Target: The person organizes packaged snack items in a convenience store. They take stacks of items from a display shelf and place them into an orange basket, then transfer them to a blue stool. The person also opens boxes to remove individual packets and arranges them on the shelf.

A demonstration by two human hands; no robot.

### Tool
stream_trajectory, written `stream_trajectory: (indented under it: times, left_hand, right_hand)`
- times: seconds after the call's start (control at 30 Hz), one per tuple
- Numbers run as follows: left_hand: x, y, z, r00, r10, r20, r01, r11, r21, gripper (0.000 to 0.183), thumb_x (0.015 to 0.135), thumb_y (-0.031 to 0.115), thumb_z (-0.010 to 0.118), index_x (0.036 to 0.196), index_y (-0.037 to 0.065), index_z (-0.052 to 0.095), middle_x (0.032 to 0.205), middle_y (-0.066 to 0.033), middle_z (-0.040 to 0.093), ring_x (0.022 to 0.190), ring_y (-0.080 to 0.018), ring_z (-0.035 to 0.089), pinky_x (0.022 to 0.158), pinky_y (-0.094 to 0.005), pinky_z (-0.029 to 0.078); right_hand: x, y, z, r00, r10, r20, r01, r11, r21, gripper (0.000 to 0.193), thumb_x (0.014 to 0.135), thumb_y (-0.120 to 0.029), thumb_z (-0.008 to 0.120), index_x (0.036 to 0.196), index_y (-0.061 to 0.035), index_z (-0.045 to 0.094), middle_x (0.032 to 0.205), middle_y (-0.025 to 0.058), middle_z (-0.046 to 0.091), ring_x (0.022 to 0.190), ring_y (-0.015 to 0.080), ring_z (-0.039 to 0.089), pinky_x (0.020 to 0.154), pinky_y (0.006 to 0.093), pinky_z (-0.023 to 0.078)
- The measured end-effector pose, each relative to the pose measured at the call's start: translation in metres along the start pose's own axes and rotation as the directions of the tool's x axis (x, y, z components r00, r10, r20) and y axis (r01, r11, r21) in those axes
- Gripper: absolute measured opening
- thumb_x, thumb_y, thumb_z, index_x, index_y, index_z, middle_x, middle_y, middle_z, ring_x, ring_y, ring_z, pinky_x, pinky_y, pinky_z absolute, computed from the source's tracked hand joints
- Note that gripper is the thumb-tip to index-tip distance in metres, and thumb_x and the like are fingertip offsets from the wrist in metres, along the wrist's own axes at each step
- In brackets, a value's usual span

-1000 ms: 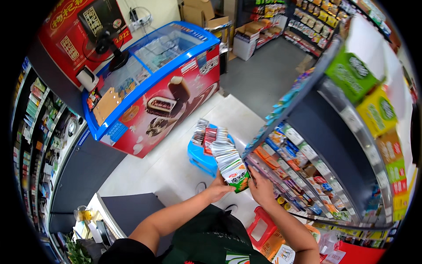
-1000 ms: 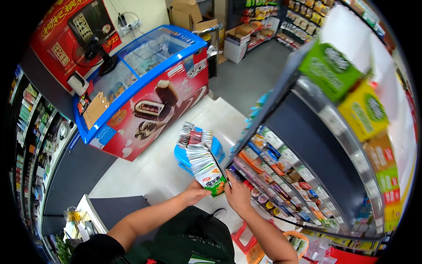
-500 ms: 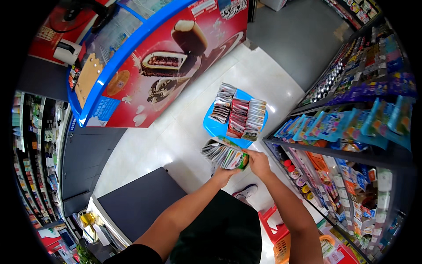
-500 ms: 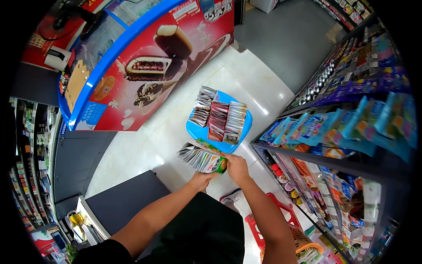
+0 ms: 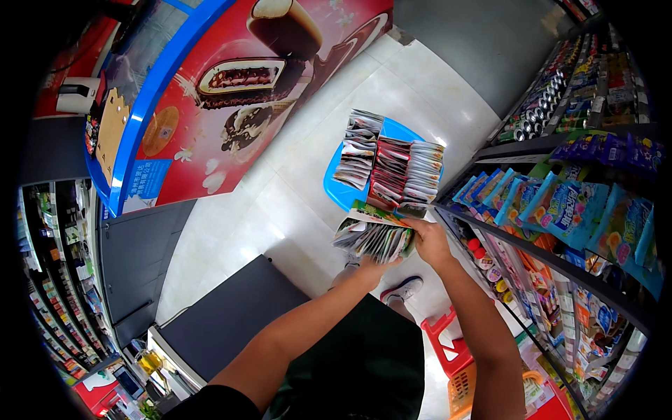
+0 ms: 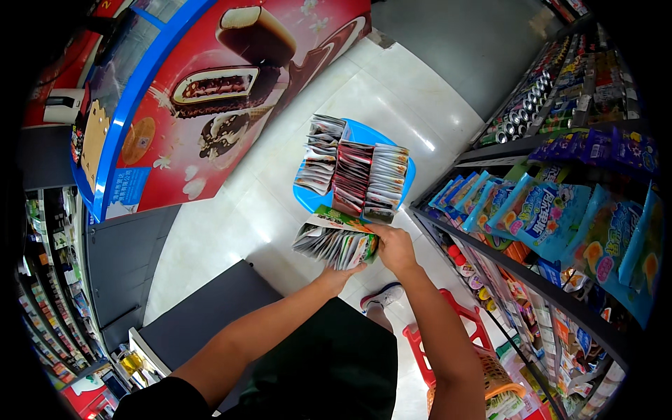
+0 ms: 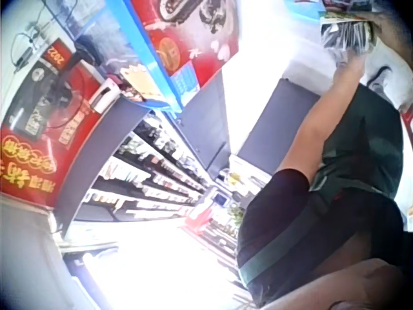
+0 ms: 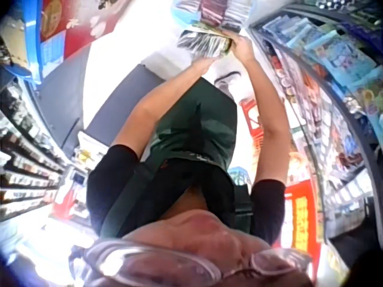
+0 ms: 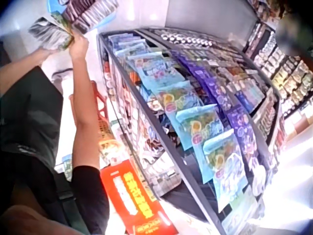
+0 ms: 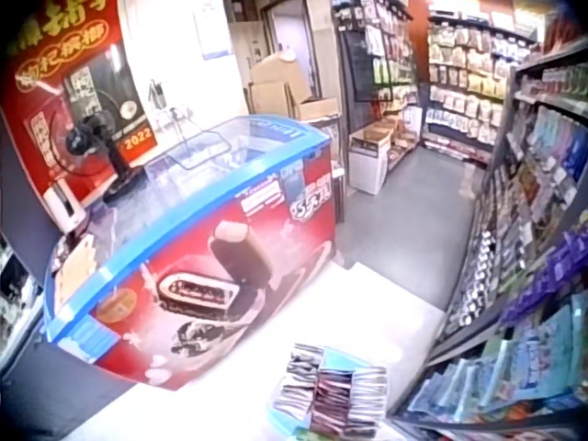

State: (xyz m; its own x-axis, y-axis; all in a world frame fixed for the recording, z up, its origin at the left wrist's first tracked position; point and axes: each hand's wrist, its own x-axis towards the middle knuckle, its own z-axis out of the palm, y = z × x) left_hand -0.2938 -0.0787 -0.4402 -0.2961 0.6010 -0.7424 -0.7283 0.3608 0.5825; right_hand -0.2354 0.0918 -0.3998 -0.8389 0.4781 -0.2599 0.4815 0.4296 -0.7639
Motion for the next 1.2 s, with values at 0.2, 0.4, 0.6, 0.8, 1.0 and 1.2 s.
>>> stream_trajectory:
  times: [0.2, 0.4, 0.6, 0.8, 1.0, 1.2]
  left_hand:
    - [0.008, -0.013, -0.011, 0.999, -0.029, 0.035, 0.031, 0.999, -0.039, 0.049, 0.077, 0.000, 0.069, 0.121, 0.003, 0.048, 0.118, -0.0053, 0.050, 0.108, -0.0154, 0.049, 0.093, -0.0272, 0.041]
    - [0.021, 0.017, -0.009, 0.988, -0.149, 0.029, 0.151, 0.958, -0.243, 0.048, 0.074, -0.005, 0.067, 0.118, 0.004, 0.050, 0.113, -0.0059, 0.054, 0.105, -0.0178, 0.053, 0.090, -0.0291, 0.044]
    - [0.034, 0.016, -0.020, 0.989, -0.142, -0.046, 0.131, 0.974, -0.186, 0.044, 0.072, -0.006, 0.067, 0.113, 0.004, 0.054, 0.106, -0.0044, 0.057, 0.097, -0.0160, 0.055, 0.082, -0.0273, 0.045]
    - [0.047, 0.019, -0.029, 0.983, -0.043, -0.178, 0.066, 0.990, 0.127, 0.045, 0.068, -0.003, 0.070, 0.110, 0.003, 0.056, 0.101, -0.0048, 0.059, 0.092, -0.0157, 0.055, 0.077, -0.0277, 0.044]
    - [0.061, 0.014, -0.041, 0.979, 0.087, -0.185, -0.073, 0.994, 0.081, 0.048, 0.066, -0.002, 0.070, 0.111, 0.001, 0.055, 0.104, -0.0069, 0.060, 0.091, -0.0192, 0.057, 0.079, -0.0309, 0.045]
    - [0.059, 0.028, -0.044, 0.988, 0.122, -0.096, -0.123, 0.992, -0.003, 0.052, 0.064, -0.005, 0.073, 0.112, 0.001, 0.055, 0.106, -0.0073, 0.060, 0.096, -0.0197, 0.057, 0.082, -0.0314, 0.045]
  right_hand:
    - [0.002, 0.013, 0.011, 0.998, -0.048, 0.029, 0.050, 0.997, -0.061, 0.042, 0.069, 0.007, 0.050, 0.104, -0.0115, 0.066, 0.087, 0.0187, 0.064, 0.074, 0.0356, 0.061, 0.068, 0.0401, 0.050]
    - [0.012, 0.020, 0.025, 0.993, -0.012, -0.115, 0.002, 0.996, -0.090, 0.031, 0.075, 0.002, 0.054, 0.100, -0.0112, 0.067, 0.085, 0.0148, 0.065, 0.073, 0.0334, 0.062, 0.065, 0.0399, 0.049]
    - [0.012, 0.020, 0.042, 0.938, 0.077, -0.338, -0.092, 0.995, -0.029, 0.011, 0.078, -0.002, 0.058, 0.085, -0.0078, 0.064, 0.087, 0.0110, 0.061, 0.074, 0.0327, 0.061, 0.065, 0.0399, 0.049]
    - [0.016, 0.023, 0.057, 0.889, 0.173, -0.425, -0.186, 0.982, 0.009, 0.010, 0.074, -0.001, 0.064, 0.082, -0.0051, 0.060, 0.085, 0.0126, 0.059, 0.073, 0.0326, 0.060, 0.064, 0.0395, 0.048]
    - [0.022, 0.022, 0.066, 0.820, 0.283, -0.497, -0.272, 0.958, 0.096, 0.012, 0.073, -0.005, 0.067, 0.078, -0.0057, 0.056, 0.077, 0.0108, 0.059, 0.069, 0.0292, 0.060, 0.060, 0.0392, 0.047]
    - [0.026, 0.016, 0.063, 0.821, 0.371, -0.434, -0.395, 0.918, 0.039, 0.014, 0.075, -0.013, 0.068, 0.078, -0.0090, 0.055, 0.073, 0.0067, 0.060, 0.068, 0.0278, 0.061, 0.060, 0.0394, 0.047]
